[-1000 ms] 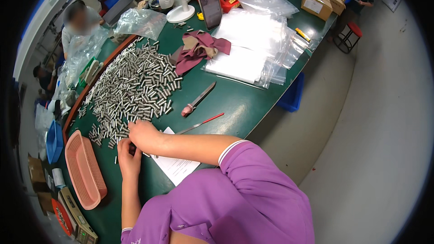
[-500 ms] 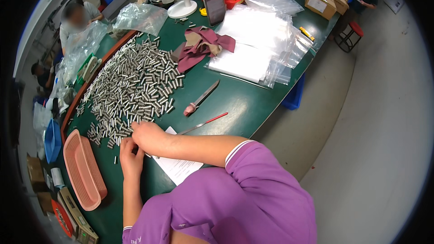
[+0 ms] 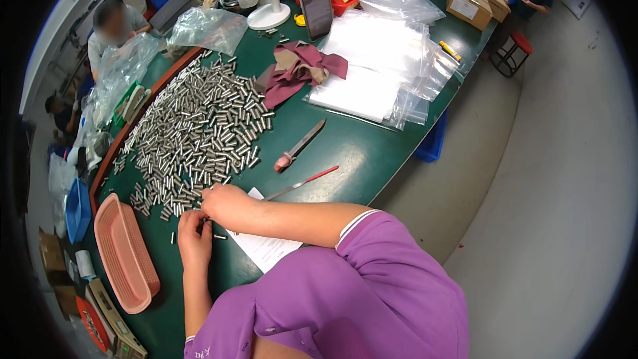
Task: The person sorts small cylindrical metal parts from a large pile on a green workbench. They pick up the parts by hand, align them in rows on a white paper sheet, and occasionally use a metal file to smooth the edges of the parts. The person continues this repetitive sorting and filing process throughout the clip.
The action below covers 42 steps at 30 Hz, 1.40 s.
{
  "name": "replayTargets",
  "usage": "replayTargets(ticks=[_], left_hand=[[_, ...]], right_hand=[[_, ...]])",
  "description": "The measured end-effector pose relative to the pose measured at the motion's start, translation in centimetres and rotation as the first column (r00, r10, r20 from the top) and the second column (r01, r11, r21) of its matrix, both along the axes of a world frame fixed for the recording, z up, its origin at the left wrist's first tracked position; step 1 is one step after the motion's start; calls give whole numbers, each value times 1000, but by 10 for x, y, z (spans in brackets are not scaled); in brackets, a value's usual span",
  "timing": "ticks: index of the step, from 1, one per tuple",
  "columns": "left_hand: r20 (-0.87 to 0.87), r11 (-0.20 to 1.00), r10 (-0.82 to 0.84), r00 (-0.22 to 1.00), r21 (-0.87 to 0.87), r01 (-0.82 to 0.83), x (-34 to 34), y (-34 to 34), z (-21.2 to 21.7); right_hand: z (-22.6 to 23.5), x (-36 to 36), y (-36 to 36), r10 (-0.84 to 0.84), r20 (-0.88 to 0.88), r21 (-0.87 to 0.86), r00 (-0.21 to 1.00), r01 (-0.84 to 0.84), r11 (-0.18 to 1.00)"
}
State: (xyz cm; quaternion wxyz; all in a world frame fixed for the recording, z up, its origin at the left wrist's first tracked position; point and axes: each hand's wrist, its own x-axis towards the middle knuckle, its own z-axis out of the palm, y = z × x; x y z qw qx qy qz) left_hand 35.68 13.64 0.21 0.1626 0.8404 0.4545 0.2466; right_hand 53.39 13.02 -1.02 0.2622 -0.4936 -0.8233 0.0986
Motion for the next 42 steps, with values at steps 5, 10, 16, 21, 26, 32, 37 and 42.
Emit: replayTargets(ticks=[5, 10, 16, 21, 26, 32, 37, 42], left_hand=[[15, 999, 16, 1000, -35, -15, -2, -3, 2], [9, 997, 32, 999, -64, -31, 0, -7, 3], [-31, 999, 43, 999, -18, -44, -6, -10, 3], [-51, 998, 58, 997, 8, -58, -5, -14, 3], [-54, 991, 97, 994, -82, -101, -3, -15, 6], [23, 997, 37, 999, -72, -35, -11, -19, 0], [47, 989, 50, 998, -143, -43, -11, -31, 11], [45, 987, 96, 994, -131, -89, -15, -39, 7]], right_hand=[[3, 2, -2, -8, 72, 15, 997, 7, 1000], [-4, -1, -2, -11, 64, 44, 998, 9, 999], [1, -1, -6, -65, 101, 52, 993, 60, 997], [3, 0, -6, -78, 97, 7, 992, 78, 997], [5, 1, -6, -41, 19, -64, 999, 42, 997], [2, -3, -4, 72, -83, -10, 994, -73, 997], [29, 27, -7, 15, -78, -101, 997, -23, 995], [39, 32, -9, 77, 32, -232, 996, -68, 970]])
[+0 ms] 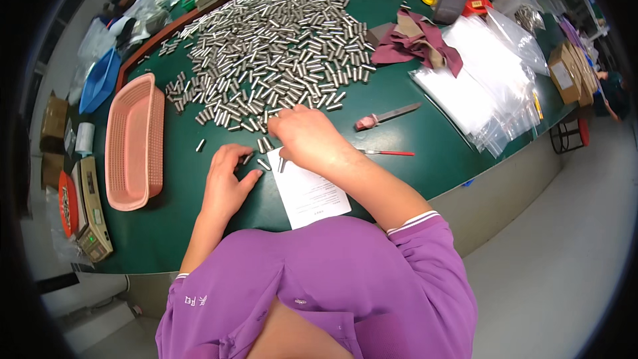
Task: The person sorts small cylindrical metal parts from a large pile on a green workbench. They pick up the parts by hand, align them in rows on a white paper sheet, and occasionally use a metal file to smooth the edges of the parts. The person continues this repetitive sorting and filing process throughout the clip.
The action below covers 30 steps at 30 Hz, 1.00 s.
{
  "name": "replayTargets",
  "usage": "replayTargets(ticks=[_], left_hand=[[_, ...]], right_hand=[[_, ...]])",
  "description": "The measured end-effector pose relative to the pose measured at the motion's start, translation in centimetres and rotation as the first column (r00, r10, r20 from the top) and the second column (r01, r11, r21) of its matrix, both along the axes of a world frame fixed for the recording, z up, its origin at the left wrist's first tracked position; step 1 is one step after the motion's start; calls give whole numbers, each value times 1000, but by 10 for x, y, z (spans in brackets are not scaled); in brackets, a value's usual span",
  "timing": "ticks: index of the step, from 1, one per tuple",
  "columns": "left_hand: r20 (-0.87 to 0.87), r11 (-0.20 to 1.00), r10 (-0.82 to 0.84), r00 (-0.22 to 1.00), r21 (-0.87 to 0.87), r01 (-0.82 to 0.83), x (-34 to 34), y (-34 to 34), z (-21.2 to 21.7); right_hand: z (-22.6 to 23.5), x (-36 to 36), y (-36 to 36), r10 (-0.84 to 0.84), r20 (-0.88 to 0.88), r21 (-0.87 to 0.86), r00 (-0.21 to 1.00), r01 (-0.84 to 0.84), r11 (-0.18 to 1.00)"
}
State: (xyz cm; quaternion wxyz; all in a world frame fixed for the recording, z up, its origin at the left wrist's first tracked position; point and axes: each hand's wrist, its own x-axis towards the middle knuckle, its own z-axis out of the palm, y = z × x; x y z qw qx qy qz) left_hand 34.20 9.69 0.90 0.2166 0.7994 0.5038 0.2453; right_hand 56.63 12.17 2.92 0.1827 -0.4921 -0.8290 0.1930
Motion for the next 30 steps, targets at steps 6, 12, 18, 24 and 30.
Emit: replayTargets(ticks=[6, 12, 18, 24, 30], left_hand=[[67, 996, -45, 997, 75, 40, 6, 6, -3], [81, 996, -78, 994, 45, 74, 4, 12, -8], [118, 999, -24, 993, 26, 21, 0, 12, -13], [153, 998, -56, 987, 33, 51, -6, 16, -17], [150, 988, -100, 984, 130, 81, -3, 20, -13]], right_hand=[[-3, -10, 1, 2, -16, -4, 1000, -2, 1000], [-8, -17, 3, 20, -42, -27, 999, -21, 999], [-16, -23, 4, 66, -101, 13, 993, -65, 998], [-19, -21, 6, 60, -143, -12, 988, -63, 998], [-17, -23, 7, 72, -208, -44, 976, -83, 996]])
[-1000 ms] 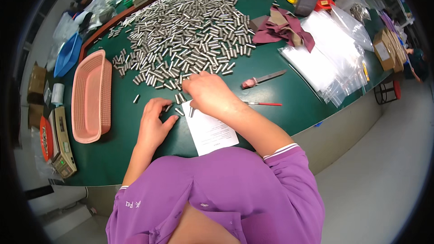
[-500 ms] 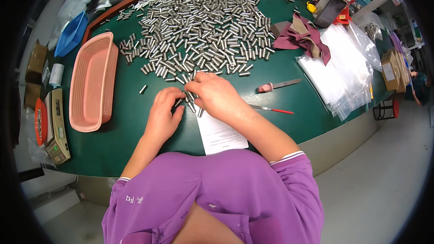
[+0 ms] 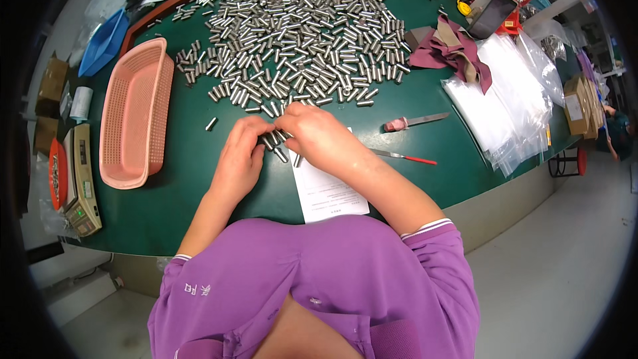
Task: The person sorts small cylindrical metal parts from a large pile on a green workbench. They pick up the parts by hand, align them in rows on a white paper sheet, and occasionally use a metal file to smooth the edges of the parts. The person continues this repetitive sorting and filing process throughout the clip.
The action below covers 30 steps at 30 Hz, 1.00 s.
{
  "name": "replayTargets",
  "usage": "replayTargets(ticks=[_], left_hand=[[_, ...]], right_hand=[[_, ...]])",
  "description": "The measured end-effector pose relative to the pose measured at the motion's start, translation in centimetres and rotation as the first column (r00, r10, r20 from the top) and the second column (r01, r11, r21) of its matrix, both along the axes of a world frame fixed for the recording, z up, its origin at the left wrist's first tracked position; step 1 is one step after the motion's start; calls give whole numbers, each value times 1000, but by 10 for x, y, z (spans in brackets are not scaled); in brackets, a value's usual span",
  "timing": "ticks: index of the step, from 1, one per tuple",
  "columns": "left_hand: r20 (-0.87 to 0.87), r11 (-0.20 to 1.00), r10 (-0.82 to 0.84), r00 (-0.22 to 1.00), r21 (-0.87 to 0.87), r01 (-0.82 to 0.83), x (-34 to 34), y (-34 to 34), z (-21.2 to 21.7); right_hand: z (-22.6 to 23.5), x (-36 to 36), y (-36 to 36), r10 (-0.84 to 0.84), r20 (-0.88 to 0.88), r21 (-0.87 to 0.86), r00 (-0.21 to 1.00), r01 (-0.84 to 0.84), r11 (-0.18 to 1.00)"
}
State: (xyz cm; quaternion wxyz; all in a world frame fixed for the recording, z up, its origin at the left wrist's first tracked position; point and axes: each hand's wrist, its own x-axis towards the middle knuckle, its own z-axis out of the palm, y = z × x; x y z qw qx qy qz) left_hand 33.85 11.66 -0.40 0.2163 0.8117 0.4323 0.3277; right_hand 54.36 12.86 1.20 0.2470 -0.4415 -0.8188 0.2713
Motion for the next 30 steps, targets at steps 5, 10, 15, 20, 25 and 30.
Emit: replayTargets(ticks=[5, 10, 15, 20, 25, 30], left_hand=[[-53, 999, 17, 998, -35, -19, -4, -2, 2], [-96, 992, -89, 991, -96, 80, -4, -3, 5], [-110, 993, -87, 990, -83, 78, -4, -6, 9], [-105, 990, -83, 991, -124, 70, -2, -6, 11], [-87, 990, -75, 993, -122, 65, -4, -7, 11], [-90, 986, -109, 990, -138, 96, -5, -9, 15]], right_hand=[[32, 10, -11, 0, 153, -20, 988, 3, 1000], [20, 11, -28, 59, 209, -20, 976, -56, 998], [15, 19, -17, -59, 143, 29, 988, 56, 998], [5, 16, -3, -220, 105, 135, 970, 205, 969], [-1, 12, -5, -136, 42, 33, 990, 134, 990], [5, 4, -8, -71, 10, 45, 997, 70, 997]])
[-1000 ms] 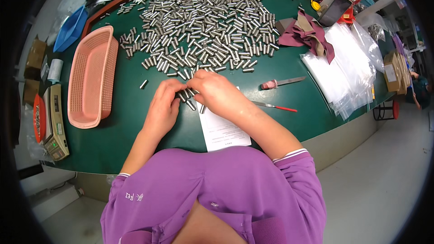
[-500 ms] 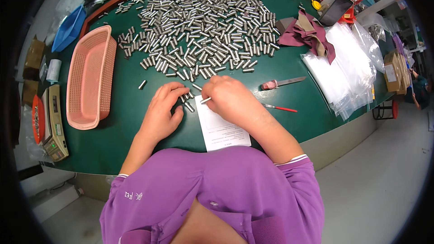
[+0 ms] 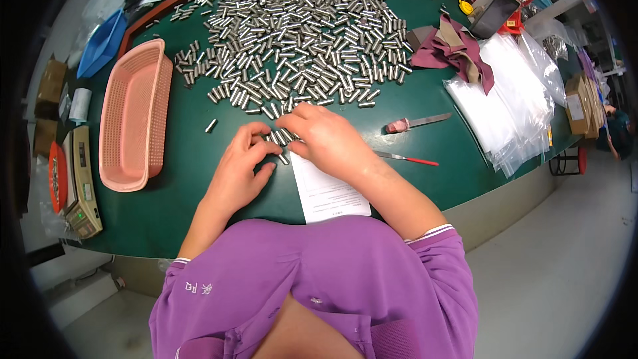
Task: The person sorts small cylindrical metal parts from a large pile on a green workbench. They pick up the parts by hand, align them in rows on a white paper sheet, and occasionally use a metal file to smooth the edges of the parts. The person continues this repetitive sorting and filing process throughout the clip.
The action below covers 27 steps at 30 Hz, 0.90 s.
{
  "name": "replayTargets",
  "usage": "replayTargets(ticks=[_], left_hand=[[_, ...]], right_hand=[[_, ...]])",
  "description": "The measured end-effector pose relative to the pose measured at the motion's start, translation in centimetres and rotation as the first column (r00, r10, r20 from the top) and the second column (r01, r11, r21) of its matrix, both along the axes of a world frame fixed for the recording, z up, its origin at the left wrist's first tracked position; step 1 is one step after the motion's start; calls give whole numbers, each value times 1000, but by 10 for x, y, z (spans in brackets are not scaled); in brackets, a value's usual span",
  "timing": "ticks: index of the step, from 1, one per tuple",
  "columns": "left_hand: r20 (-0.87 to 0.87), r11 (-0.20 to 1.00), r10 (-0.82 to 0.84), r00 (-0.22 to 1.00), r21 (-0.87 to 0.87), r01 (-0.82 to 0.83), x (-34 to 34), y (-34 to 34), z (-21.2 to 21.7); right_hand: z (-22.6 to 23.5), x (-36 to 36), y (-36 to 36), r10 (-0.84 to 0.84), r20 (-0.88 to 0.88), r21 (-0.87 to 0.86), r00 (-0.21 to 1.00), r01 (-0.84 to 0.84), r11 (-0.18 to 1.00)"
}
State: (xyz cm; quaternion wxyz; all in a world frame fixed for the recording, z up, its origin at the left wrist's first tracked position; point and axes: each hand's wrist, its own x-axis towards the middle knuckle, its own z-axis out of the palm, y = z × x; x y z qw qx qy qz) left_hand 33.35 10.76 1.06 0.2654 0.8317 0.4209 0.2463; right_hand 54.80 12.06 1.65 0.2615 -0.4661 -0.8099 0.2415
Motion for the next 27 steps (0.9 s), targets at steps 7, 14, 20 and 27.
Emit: replayTargets(ticks=[7, 14, 20, 27], left_hand=[[-12, 1000, -28, 1000, 14, 28, -5, -1, -3], [-46, 998, 49, 998, -42, -51, -18, -15, 17], [-25, 945, 324, 946, -48, -325, -29, -11, 9], [0, 959, 235, 972, -161, -232, -18, -9, 0]], right_hand=[[-10, -4, 1, 30, 24, 49, 999, -32, 998], [-7, -5, 1, 32, 56, 49, 998, -35, 998], [-8, -6, 2, 45, 64, 49, 997, -48, 998], [-9, -6, 2, 48, 64, 64, 997, -52, 997]])
